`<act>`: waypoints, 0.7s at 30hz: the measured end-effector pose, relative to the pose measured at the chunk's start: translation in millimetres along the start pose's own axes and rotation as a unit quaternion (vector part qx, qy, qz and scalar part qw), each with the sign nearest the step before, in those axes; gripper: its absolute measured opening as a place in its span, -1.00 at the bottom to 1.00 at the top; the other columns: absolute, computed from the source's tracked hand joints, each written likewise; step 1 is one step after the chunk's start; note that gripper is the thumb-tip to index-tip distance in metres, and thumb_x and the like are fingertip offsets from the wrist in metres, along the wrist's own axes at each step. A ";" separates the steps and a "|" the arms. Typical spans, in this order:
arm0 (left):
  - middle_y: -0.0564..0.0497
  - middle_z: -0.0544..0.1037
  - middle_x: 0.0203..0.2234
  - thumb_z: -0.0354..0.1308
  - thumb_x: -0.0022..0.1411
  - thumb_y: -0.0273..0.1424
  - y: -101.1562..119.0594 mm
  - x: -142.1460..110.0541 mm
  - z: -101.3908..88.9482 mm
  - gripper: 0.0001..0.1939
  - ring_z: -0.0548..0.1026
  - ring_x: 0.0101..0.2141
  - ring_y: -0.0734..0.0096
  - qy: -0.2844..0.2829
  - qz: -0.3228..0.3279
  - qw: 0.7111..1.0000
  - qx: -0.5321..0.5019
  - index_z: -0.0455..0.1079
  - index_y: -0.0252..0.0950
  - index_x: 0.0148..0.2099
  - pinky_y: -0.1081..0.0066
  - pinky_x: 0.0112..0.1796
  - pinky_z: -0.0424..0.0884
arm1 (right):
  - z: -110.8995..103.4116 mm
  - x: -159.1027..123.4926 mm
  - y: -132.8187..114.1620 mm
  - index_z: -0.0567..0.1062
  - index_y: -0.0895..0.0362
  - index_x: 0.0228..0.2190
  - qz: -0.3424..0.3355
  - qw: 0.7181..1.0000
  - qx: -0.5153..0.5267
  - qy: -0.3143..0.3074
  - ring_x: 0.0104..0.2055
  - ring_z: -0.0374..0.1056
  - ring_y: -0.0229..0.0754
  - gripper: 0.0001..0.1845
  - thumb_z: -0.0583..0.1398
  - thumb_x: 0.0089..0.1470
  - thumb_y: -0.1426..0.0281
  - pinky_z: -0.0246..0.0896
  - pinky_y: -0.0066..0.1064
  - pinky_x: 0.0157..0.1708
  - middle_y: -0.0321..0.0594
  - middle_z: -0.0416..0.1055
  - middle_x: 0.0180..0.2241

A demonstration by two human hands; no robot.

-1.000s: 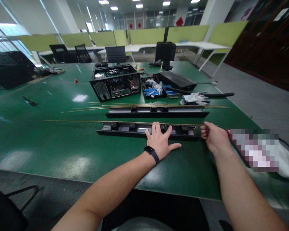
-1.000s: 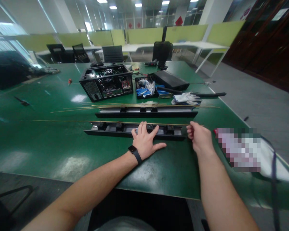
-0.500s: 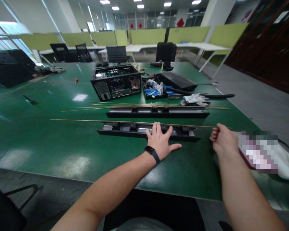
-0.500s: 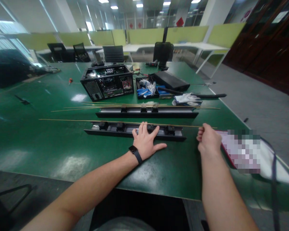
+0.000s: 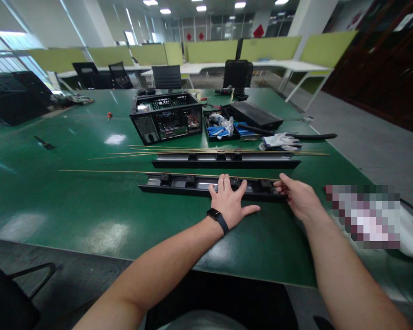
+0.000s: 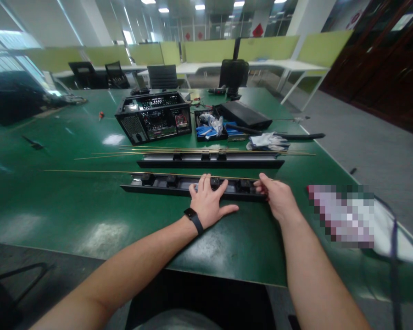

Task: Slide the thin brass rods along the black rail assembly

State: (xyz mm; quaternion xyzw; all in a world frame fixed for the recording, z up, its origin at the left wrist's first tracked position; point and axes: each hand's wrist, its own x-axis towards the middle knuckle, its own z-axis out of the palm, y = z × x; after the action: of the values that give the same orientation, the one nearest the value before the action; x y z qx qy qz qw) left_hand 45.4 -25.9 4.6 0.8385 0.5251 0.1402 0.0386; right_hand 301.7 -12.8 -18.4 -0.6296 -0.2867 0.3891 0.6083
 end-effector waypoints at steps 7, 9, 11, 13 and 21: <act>-0.39 0.29 0.55 0.15 0.35 0.42 -0.7 -0.3 0.4 -0.05 0.12 0.55 -0.38 0.009 0.008 1.000 0.000 0.34 0.08 0.59 -0.41 0.31 0.26 | -18.5 15.8 -6.2 0.43 0.07 -0.48 0.011 0.987 0.052 0.149 -0.61 0.20 -0.39 -0.67 0.44 0.15 0.30 -0.01 -0.57 -0.70 -0.29 0.44 -0.52; -0.40 0.28 0.55 0.14 0.36 0.42 -0.8 -0.4 -0.1 -0.05 0.12 0.55 -0.37 0.008 0.008 1.000 0.001 0.33 0.08 0.59 -0.41 0.31 0.27 | -24.1 18.5 -10.2 0.40 0.06 -0.49 0.023 0.975 0.064 0.209 -0.63 0.15 -0.39 -0.68 0.38 0.22 0.36 -0.06 -0.58 -0.73 -0.31 0.41 -0.53; -0.40 0.27 0.56 0.13 0.36 0.43 -0.8 -0.5 -0.6 -0.05 0.11 0.56 -0.35 0.006 0.006 1.000 0.001 0.32 0.09 0.60 -0.40 0.31 0.27 | -27.7 18.7 -14.6 0.39 0.06 -0.50 0.033 0.965 0.071 0.250 -0.63 0.13 -0.39 -0.69 0.32 0.26 0.41 -0.06 -0.57 -0.75 -0.33 0.38 -0.54; -0.40 0.27 0.56 0.13 0.35 0.43 -0.7 -0.7 -1.0 -0.04 0.10 0.56 -0.34 0.003 0.004 1.000 0.002 0.32 0.10 0.60 -0.39 0.32 0.25 | -29.3 17.1 -18.5 0.39 0.06 -0.51 0.037 0.960 0.072 0.270 -0.63 0.12 -0.38 -0.68 0.29 0.28 0.43 -0.05 -0.57 -0.75 -0.33 0.37 -0.54; -0.42 0.25 0.57 0.14 0.35 0.43 -0.5 -0.8 -1.8 -0.04 0.09 0.58 -0.33 0.001 0.003 1.000 0.001 0.32 0.09 0.60 -0.40 0.33 0.24 | -22.2 11.6 -19.4 0.40 0.09 -0.49 0.023 0.966 0.087 0.240 -0.61 0.17 -0.39 -0.72 0.33 0.22 0.43 -0.01 -0.55 -0.72 -0.31 0.42 -0.52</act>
State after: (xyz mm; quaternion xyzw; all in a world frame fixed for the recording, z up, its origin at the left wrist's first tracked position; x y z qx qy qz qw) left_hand 44.2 -26.5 6.1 0.8403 0.5224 0.1401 0.0366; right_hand 328.7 -13.3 -1.8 -0.6559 -0.0823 0.2638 0.7025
